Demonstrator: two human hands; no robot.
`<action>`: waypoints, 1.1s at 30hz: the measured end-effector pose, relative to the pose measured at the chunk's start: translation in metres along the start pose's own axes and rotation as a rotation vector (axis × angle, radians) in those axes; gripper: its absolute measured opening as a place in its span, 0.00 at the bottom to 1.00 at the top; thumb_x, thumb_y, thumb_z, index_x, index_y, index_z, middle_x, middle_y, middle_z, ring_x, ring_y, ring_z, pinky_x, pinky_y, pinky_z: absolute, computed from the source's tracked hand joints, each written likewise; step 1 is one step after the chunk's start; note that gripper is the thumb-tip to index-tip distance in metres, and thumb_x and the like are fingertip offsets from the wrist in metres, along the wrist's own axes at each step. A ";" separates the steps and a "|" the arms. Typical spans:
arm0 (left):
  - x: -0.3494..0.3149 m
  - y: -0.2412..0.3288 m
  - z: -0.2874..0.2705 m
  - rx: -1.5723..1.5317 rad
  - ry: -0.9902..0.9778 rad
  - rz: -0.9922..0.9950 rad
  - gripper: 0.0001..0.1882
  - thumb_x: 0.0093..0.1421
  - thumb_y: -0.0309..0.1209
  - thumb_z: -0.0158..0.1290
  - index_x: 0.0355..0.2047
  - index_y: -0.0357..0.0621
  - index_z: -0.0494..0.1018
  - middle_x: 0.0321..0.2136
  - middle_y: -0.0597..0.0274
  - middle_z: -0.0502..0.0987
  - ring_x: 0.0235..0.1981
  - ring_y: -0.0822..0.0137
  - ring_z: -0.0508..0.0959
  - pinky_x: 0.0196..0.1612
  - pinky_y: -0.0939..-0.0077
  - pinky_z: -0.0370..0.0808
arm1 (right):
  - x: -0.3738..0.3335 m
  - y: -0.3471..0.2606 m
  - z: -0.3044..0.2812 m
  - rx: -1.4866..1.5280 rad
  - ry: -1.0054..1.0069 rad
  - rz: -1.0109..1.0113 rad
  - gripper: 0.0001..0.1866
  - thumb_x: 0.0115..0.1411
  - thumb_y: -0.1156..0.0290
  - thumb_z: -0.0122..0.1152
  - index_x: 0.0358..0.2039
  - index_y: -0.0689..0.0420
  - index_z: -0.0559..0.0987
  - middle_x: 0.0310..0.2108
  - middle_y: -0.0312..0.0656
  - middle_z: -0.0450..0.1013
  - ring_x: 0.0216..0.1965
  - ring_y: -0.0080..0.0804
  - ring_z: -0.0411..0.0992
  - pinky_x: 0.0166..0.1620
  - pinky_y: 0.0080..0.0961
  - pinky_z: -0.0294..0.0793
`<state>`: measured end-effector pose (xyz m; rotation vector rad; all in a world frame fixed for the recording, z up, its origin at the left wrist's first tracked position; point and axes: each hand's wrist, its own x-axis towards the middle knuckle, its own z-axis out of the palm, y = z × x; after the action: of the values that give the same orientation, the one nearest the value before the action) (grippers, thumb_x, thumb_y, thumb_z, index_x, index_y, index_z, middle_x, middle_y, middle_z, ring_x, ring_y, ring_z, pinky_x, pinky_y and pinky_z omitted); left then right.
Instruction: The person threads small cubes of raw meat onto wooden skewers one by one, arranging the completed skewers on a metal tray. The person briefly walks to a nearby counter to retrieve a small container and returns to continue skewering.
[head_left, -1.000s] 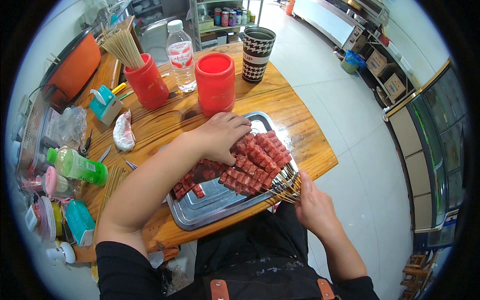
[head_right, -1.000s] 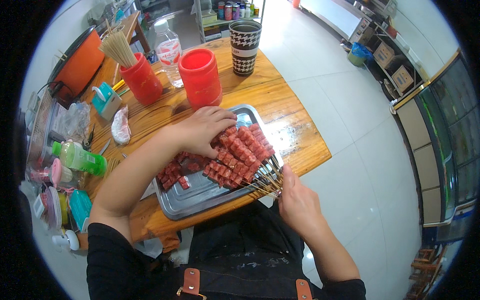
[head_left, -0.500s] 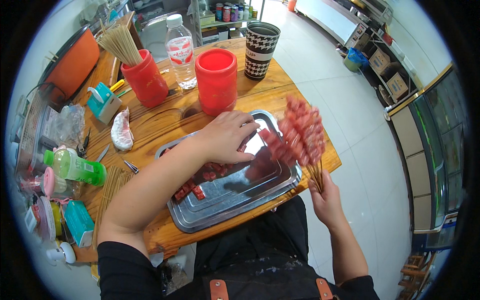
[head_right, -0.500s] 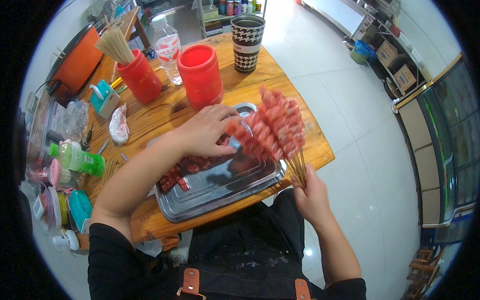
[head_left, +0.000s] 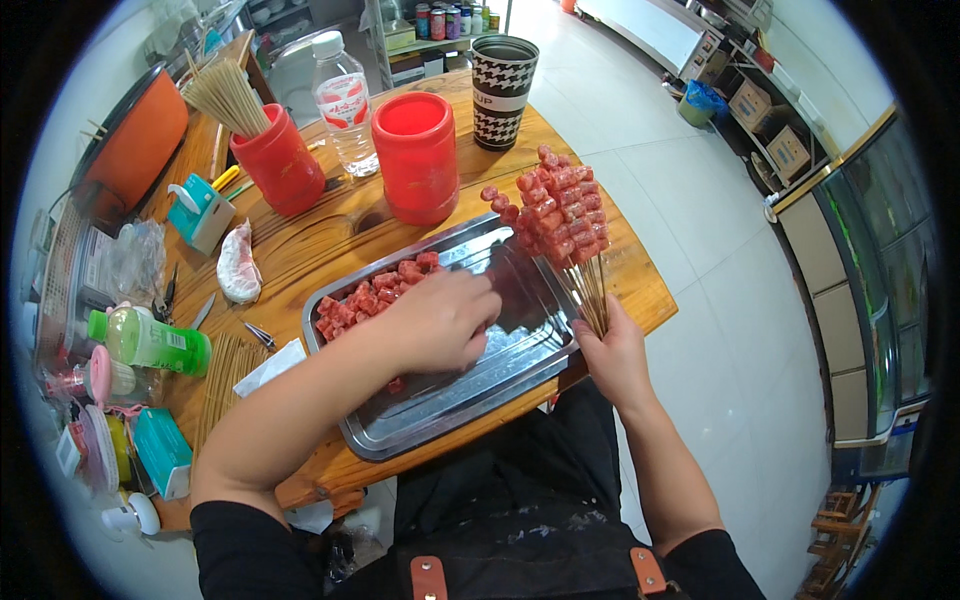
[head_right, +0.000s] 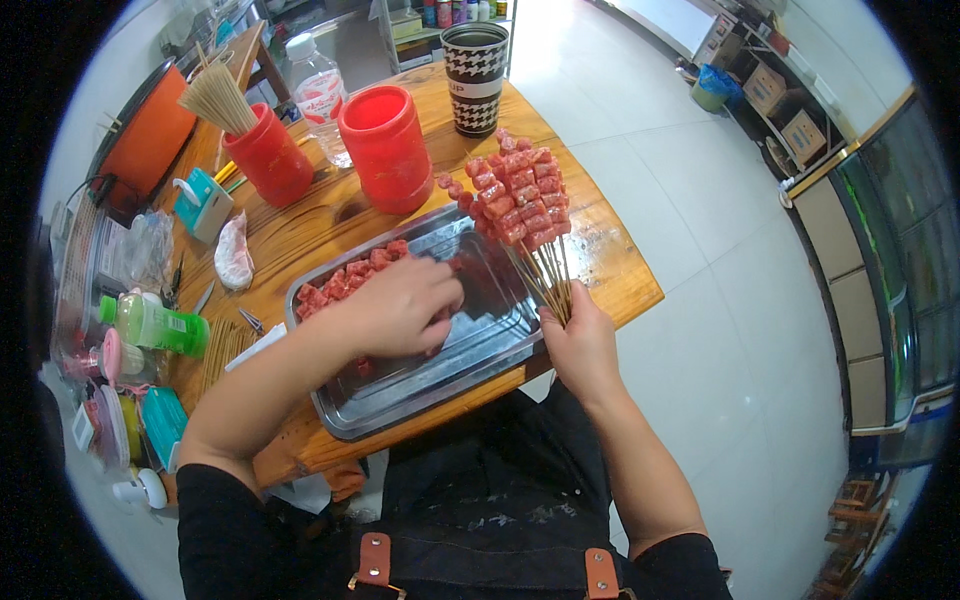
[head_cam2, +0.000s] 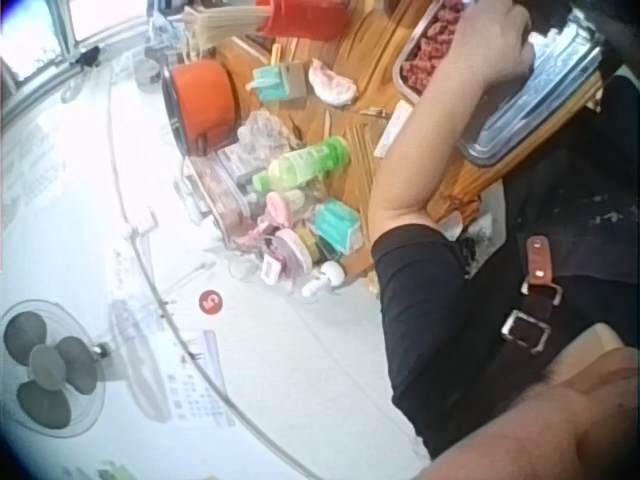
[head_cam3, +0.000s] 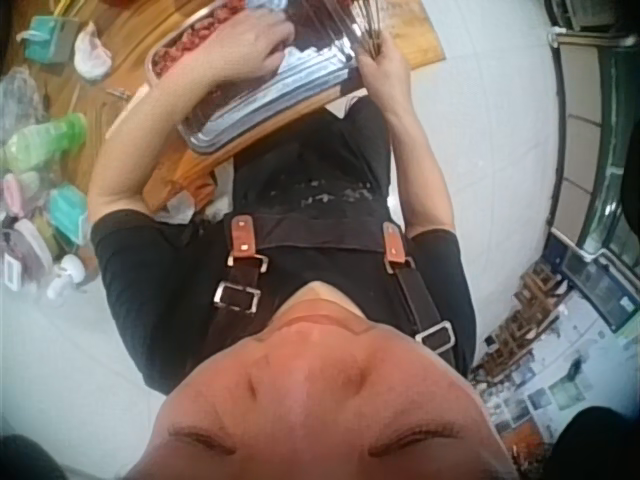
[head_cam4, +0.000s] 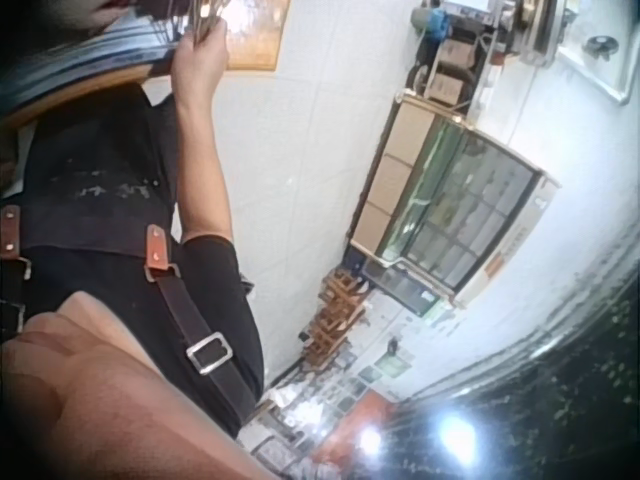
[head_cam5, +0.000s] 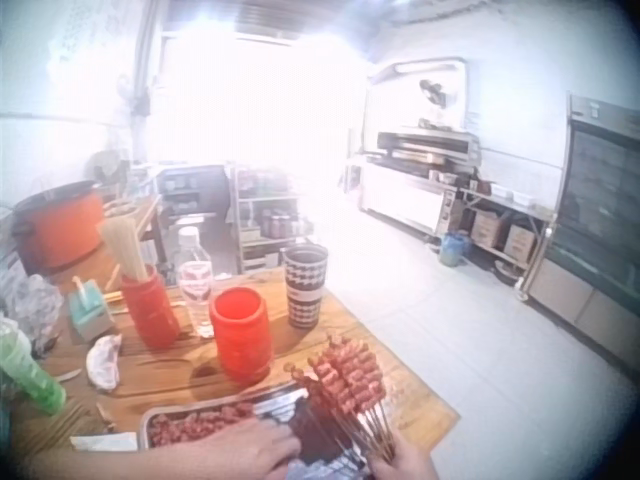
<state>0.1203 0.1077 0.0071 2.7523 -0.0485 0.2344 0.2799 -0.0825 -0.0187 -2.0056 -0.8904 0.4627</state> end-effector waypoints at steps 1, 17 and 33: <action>-0.009 0.006 0.003 0.056 -0.018 0.019 0.08 0.46 0.30 0.54 0.26 0.41 0.69 0.29 0.57 0.69 0.34 0.56 0.72 0.40 0.64 0.70 | 0.000 0.000 0.000 -0.018 0.005 0.007 0.08 0.56 0.77 0.57 0.36 0.64 0.72 0.29 0.39 0.73 0.30 0.23 0.69 0.35 0.22 0.70; -0.038 0.009 -0.018 0.095 0.236 -0.107 0.14 0.53 0.34 0.55 0.39 0.45 0.75 0.33 0.56 0.72 0.40 0.56 0.73 0.47 0.61 0.70 | 0.001 0.008 0.002 0.120 0.032 -0.043 0.10 0.57 0.72 0.58 0.36 0.63 0.72 0.26 0.50 0.74 0.28 0.43 0.73 0.33 0.33 0.70; -0.045 0.038 -0.012 0.095 -0.198 -0.045 0.09 0.52 0.31 0.55 0.32 0.42 0.72 0.31 0.54 0.71 0.37 0.55 0.73 0.42 0.62 0.71 | 0.002 0.015 -0.003 0.154 0.007 -0.044 0.10 0.58 0.71 0.58 0.35 0.63 0.72 0.26 0.48 0.73 0.27 0.38 0.71 0.33 0.31 0.70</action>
<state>0.0712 0.0773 0.0240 2.8582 -0.0290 -0.0503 0.2887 -0.0884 -0.0294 -1.8432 -0.8667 0.4838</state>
